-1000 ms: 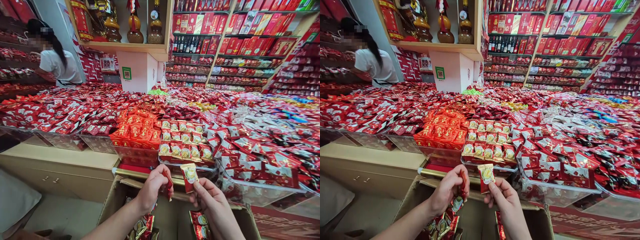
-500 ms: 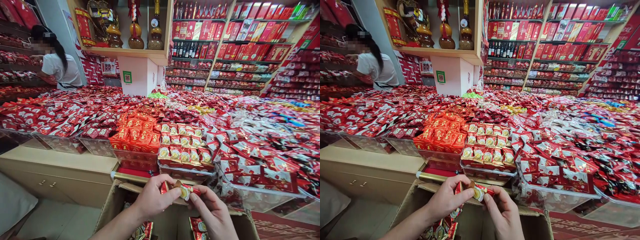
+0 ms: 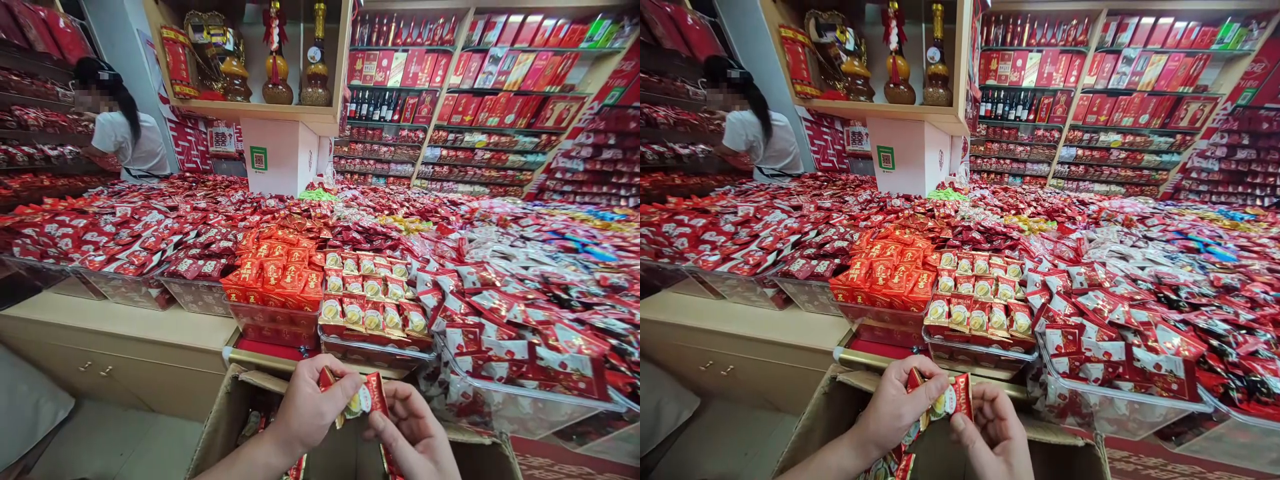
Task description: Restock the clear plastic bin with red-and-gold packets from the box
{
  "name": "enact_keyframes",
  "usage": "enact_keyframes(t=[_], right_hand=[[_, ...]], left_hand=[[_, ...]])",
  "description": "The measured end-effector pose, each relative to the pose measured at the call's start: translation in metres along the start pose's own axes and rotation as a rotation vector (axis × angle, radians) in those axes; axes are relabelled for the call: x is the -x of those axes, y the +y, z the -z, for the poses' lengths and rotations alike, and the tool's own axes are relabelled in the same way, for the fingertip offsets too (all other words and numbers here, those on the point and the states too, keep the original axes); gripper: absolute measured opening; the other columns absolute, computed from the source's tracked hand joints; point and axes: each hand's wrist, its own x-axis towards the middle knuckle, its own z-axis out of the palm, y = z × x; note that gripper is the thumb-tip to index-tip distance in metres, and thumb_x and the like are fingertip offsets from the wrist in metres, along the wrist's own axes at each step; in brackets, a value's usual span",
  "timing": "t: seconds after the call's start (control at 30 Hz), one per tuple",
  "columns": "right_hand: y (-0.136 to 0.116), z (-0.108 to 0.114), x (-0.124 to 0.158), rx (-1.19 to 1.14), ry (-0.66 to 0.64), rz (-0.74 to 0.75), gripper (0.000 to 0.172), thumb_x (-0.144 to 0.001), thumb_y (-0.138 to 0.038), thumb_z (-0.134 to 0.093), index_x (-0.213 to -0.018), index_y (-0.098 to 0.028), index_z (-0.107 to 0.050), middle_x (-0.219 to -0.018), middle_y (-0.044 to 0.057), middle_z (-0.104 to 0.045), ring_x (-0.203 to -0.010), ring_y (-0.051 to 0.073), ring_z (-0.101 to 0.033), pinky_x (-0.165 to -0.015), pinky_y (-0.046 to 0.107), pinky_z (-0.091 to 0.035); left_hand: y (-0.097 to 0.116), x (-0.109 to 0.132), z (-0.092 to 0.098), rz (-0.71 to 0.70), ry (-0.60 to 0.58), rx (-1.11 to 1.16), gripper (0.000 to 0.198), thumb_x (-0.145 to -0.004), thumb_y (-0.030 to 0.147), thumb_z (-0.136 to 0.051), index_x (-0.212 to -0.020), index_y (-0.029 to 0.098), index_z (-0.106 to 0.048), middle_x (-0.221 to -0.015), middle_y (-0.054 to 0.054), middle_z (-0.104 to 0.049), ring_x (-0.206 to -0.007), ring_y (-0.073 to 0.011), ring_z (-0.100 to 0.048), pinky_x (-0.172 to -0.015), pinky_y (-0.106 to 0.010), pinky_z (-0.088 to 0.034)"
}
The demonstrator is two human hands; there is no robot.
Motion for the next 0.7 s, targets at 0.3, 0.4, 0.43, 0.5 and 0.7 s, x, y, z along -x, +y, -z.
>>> enact_keyframes(t=[0.3, 0.4, 0.43, 0.5, 0.7], right_hand=[[-0.098, -0.003, -0.132, 0.718, -0.002, 0.375, 0.022, -0.076, -0.035, -0.055, -0.085, -0.015, -0.059, -0.069, 0.005, -0.063, -0.062, 0.016, -0.058, -0.054, 0.026, -0.044], [-0.1, -0.022, -0.184, 0.866, -0.096, 0.315, 0.012, -0.075, -0.024, -0.055, -0.074, -0.014, -0.06, -0.059, 0.003, -0.062, -0.051, 0.013, -0.054, -0.046, 0.024, -0.038], [-0.097, -0.028, -0.194, 0.905, -0.134, 0.291, 0.01, -0.074, -0.02, -0.056, -0.069, -0.013, -0.06, -0.055, 0.002, -0.06, -0.047, 0.012, -0.052, -0.045, 0.024, -0.037], [-0.089, -0.038, -0.205, 0.995, -0.203, 0.253, 0.014, -0.075, -0.016, -0.055, -0.063, -0.013, -0.059, -0.048, -0.001, -0.056, -0.043, 0.01, -0.049, -0.045, 0.023, -0.035], [-0.08, -0.051, -0.208, 1.255, -0.315, 0.192, 0.018, -0.081, -0.02, -0.053, -0.066, -0.012, -0.057, -0.049, -0.006, -0.049, -0.045, 0.008, -0.046, -0.047, 0.022, -0.037]], left_hand=[[-0.001, -0.006, 0.005, -0.004, -0.009, 0.115, 0.03, -0.075, 0.044, -0.055, -0.08, 0.015, -0.053, -0.059, 0.003, -0.051, -0.044, -0.0065, -0.048, -0.04, -0.015, -0.036], [-0.006, -0.005, 0.005, -0.005, -0.006, 0.079, 0.03, -0.075, 0.043, -0.055, -0.082, 0.014, -0.053, -0.059, 0.003, -0.05, -0.044, -0.0067, -0.047, -0.043, -0.017, -0.039], [-0.009, -0.005, 0.005, -0.004, -0.011, 0.058, 0.03, -0.075, 0.043, -0.055, -0.081, 0.014, -0.053, -0.058, 0.003, -0.05, -0.044, -0.007, -0.047, -0.043, -0.017, -0.039], [-0.012, -0.004, 0.005, -0.003, -0.022, -0.001, 0.029, -0.074, 0.042, -0.054, -0.081, 0.015, -0.054, -0.056, 0.003, -0.049, -0.044, -0.0079, -0.047, -0.042, -0.018, -0.038], [-0.01, -0.003, 0.003, 0.021, -0.041, -0.087, 0.024, -0.073, 0.038, -0.054, -0.078, 0.015, -0.054, -0.052, 0.003, -0.047, -0.046, -0.0093, -0.046, -0.044, -0.019, -0.039]])
